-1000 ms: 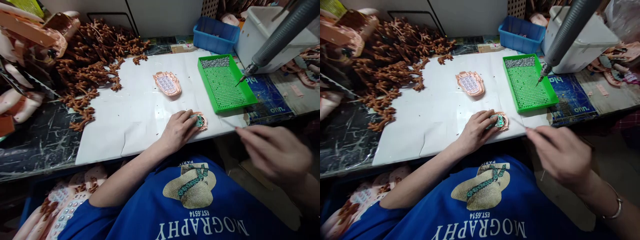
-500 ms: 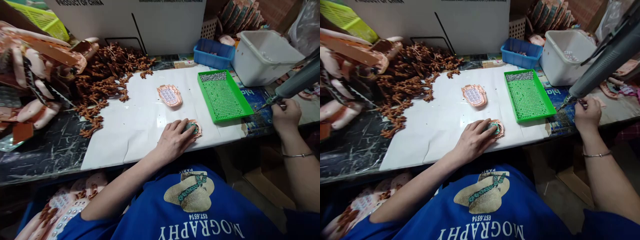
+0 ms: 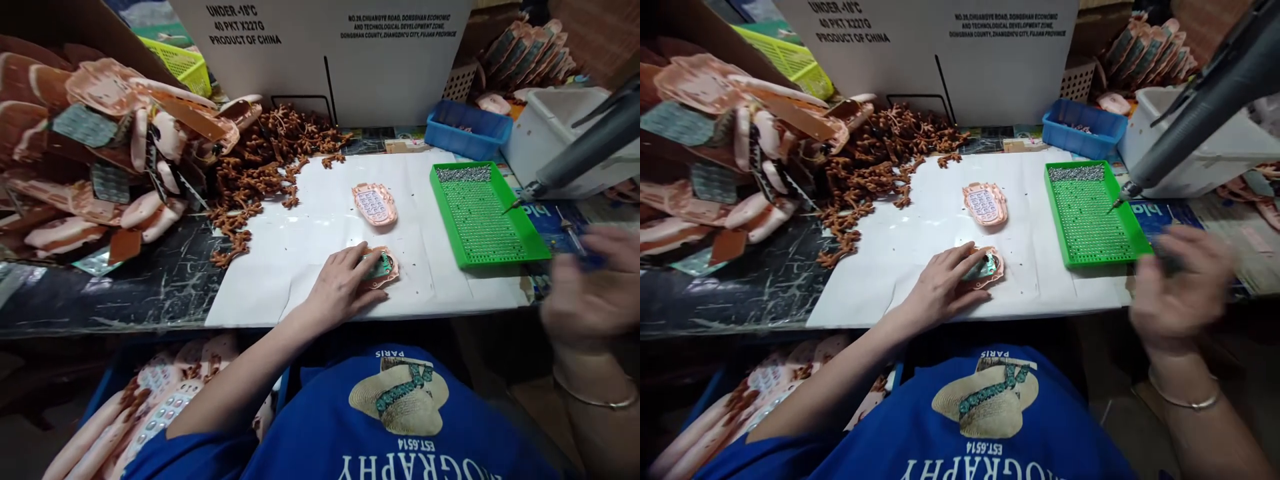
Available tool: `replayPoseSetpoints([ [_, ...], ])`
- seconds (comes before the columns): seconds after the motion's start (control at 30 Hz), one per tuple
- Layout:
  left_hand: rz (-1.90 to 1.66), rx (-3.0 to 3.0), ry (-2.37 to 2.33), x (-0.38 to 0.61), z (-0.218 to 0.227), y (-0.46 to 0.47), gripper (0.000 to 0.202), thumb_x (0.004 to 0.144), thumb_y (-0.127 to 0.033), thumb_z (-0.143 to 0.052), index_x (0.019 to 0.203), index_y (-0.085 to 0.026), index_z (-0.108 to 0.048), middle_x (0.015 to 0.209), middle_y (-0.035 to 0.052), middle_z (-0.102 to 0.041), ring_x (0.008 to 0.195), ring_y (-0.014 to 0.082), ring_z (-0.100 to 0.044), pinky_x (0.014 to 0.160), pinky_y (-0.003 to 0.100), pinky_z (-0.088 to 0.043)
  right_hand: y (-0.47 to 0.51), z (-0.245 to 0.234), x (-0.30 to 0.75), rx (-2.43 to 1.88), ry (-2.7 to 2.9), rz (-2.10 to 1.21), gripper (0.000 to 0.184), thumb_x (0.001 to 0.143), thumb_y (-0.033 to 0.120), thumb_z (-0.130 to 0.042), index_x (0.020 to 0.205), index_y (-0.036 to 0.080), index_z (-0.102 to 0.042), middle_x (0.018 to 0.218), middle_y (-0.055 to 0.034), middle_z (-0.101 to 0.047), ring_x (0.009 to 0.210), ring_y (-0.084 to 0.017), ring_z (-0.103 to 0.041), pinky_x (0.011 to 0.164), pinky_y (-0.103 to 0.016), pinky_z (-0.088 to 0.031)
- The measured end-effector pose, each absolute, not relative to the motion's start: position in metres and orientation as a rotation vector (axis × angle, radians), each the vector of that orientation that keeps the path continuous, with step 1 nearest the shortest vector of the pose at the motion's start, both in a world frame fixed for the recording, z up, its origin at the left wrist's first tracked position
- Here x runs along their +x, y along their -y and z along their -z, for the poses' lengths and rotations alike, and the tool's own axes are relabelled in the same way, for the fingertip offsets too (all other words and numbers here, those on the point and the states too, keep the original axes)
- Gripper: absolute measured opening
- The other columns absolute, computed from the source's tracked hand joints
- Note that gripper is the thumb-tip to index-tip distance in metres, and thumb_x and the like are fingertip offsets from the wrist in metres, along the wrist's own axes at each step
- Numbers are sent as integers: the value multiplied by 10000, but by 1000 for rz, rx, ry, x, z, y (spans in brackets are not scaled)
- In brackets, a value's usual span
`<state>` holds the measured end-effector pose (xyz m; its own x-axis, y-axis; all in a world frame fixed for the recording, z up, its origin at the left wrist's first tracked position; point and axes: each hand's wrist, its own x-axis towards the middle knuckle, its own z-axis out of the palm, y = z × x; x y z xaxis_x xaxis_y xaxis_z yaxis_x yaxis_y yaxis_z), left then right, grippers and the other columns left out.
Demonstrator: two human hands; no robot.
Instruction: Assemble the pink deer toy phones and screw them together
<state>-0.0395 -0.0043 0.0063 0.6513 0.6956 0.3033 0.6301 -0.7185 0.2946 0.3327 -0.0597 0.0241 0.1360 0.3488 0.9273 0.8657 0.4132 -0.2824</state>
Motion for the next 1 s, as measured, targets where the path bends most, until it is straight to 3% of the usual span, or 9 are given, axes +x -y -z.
replayPoseSetpoints([
  [0.1, -581, 2665, -1115, -39, -8, 10, 674, 902, -503, -623, 1443, -139, -453, 1398, 223, -541, 1252, 353, -549, 1008, 524, -480, 51, -36, 258, -1151, 1871, 229, 402, 795, 77, -680, 1162, 238, -654, 1084, -126, -678, 1024, -304, -646, 882, -486, -510],
  [0.27, -694, 2577, -1037, -63, -16, 0, 674, 886, -587, -608, 1408, -180, -482, 1363, 161, -592, 1225, 283, -583, 1009, 437, -494, 29, -39, 204, -1082, 2143, -34, 286, 895, 112, -601, 1164, 207, -631, 1085, -99, -672, 1010, -241, -640, 876, -447, -536],
  [0.33, -803, 2539, -1153, -83, -22, -27, 546, 929, -509, -585, 1357, -175, -523, 1263, 138, -646, 1138, 239, -623, 963, 384, -513, 22, -40, 196, -1023, 2202, -39, 253, 900, 108, -597, 1136, 189, -642, 1073, -98, -677, 993, -233, -642, 855, -429, -542],
  [0.4, -795, 2516, -1586, -105, -28, -65, 378, 932, -395, -595, 1224, -157, -611, 1156, 139, -662, 1056, 248, -631, 903, 386, -516, 18, -41, 189, -962, 2233, -38, 231, 901, 97, -595, 1111, 172, -652, 1063, -101, -678, 983, -228, -643, 843, -418, -548],
  [0.53, -646, 2426, -1924, -135, -32, -130, 137, 829, -195, -654, 950, -140, -690, 967, 117, -671, 938, 262, -632, 828, 371, -506, 21, -40, 181, -948, 2240, -57, 230, 907, 100, -588, 1112, 179, -658, 1069, -99, -679, 984, -221, -649, 840, -403, -554],
  [0.67, -613, 2426, -1847, -139, -24, -141, 72, 819, -130, -630, 809, -140, -701, 824, 83, -683, 824, 231, -634, 808, 342, -495, 32, -35, 196, -1051, 2153, -84, 216, 908, 120, -592, 1085, 204, -682, 1062, -90, -687, 981, -220, -667, 860, -396, -558],
  [0.8, -772, 2414, -1753, -127, -27, -104, 152, 890, -229, -633, 988, -132, -696, 892, 81, -702, 782, 184, -626, 758, 305, -498, 42, -38, 217, -1150, 2010, -142, 213, 890, 110, -621, 1054, 226, -691, 1024, -62, -694, 962, -200, -679, 859, -357, -563],
  [0.87, -1089, 2421, -1472, -113, -37, -76, 187, 897, -276, -663, 1020, -135, -672, 891, 63, -706, 728, 147, -622, 692, 265, -498, 44, -44, 219, -1164, 1962, -138, 234, 889, 110, -623, 1069, 244, -688, 1004, -49, -693, 952, -195, -680, 854, -348, -567],
  [1.0, -990, 2763, -732, -73, -66, -24, 125, 970, -233, -570, 974, -165, -675, 897, 57, -697, 814, 143, -638, 738, 255, -506, 38, -61, 210, -1071, 2047, 20, 438, 900, 175, -629, 1331, 229, -573, 1290, -132, -604, 1211, -279, -589, 1019, -461, -513],
])
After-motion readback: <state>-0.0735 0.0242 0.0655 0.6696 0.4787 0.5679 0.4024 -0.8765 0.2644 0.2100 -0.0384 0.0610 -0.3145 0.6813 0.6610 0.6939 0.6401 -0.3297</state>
